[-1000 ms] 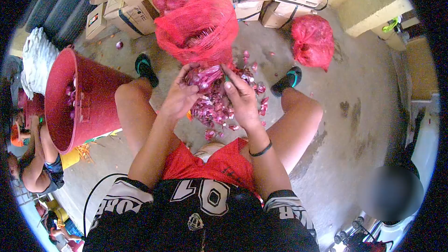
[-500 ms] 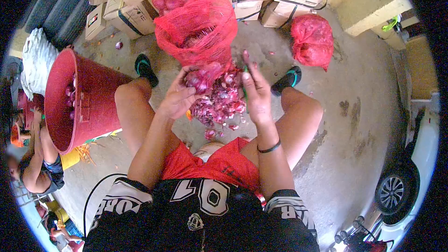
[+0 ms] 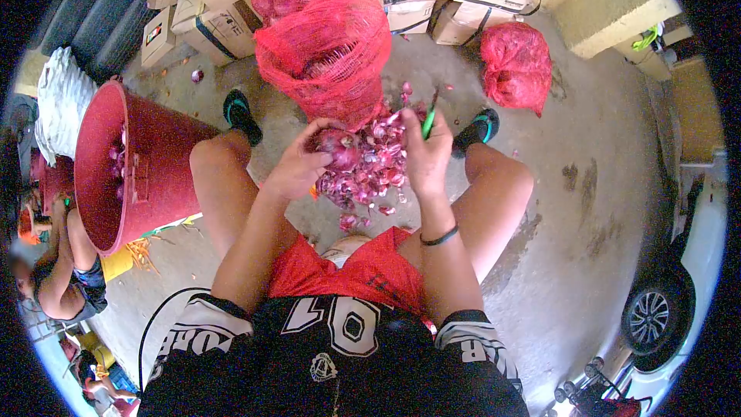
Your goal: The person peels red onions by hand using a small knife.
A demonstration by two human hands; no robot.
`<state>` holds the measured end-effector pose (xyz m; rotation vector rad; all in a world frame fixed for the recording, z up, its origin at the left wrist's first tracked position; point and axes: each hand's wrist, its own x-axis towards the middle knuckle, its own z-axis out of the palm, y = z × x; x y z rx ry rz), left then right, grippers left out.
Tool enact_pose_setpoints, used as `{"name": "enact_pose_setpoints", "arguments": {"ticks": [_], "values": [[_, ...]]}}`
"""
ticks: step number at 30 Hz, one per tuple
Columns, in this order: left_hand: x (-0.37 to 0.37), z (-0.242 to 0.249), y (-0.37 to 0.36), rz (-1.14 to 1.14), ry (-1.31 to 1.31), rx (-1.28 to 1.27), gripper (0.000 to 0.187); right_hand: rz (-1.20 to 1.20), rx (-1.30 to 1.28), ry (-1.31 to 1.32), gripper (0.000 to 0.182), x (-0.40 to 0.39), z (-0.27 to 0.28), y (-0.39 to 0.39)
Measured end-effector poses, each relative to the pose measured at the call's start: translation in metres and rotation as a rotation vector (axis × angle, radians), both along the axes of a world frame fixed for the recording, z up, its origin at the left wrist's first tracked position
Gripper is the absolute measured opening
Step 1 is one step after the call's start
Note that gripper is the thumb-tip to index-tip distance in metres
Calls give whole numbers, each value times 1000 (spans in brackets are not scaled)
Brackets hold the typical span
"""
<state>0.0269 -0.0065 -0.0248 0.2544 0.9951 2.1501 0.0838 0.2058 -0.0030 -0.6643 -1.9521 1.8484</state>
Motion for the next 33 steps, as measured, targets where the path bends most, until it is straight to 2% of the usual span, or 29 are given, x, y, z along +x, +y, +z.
{"name": "enact_pose_setpoints", "arguments": {"ticks": [2,5,6,9,10,13,17,20,25,30,33], "values": [[-3,-10,-4,5,-29,51,58,-8,-35,-54,19,0,-8,15],[-4,-4,1,141,-121,80,55,120,385,-57,36,1,-14,9],[-5,-2,2,169,-158,104,54,200,371,-115,50,6,-8,-1],[-7,-1,2,236,-200,140,52,313,521,11,51,10,-25,-23],[-7,-3,2,241,-170,130,51,392,353,12,49,13,-20,-27],[-7,-6,4,273,-124,106,50,479,212,-31,48,19,2,-36],[-7,-8,6,325,-87,103,47,512,197,-19,47,21,-4,-39],[-6,-10,8,363,32,-17,44,534,237,48,47,22,0,-42],[-6,-16,6,356,5,-26,40,581,359,100,48,23,6,-46],[-6,-11,7,323,-65,-22,29,596,303,0,48,24,10,-42],[-5,-2,5,290,-153,31,27,619,322,38,48,22,7,-40]]}}
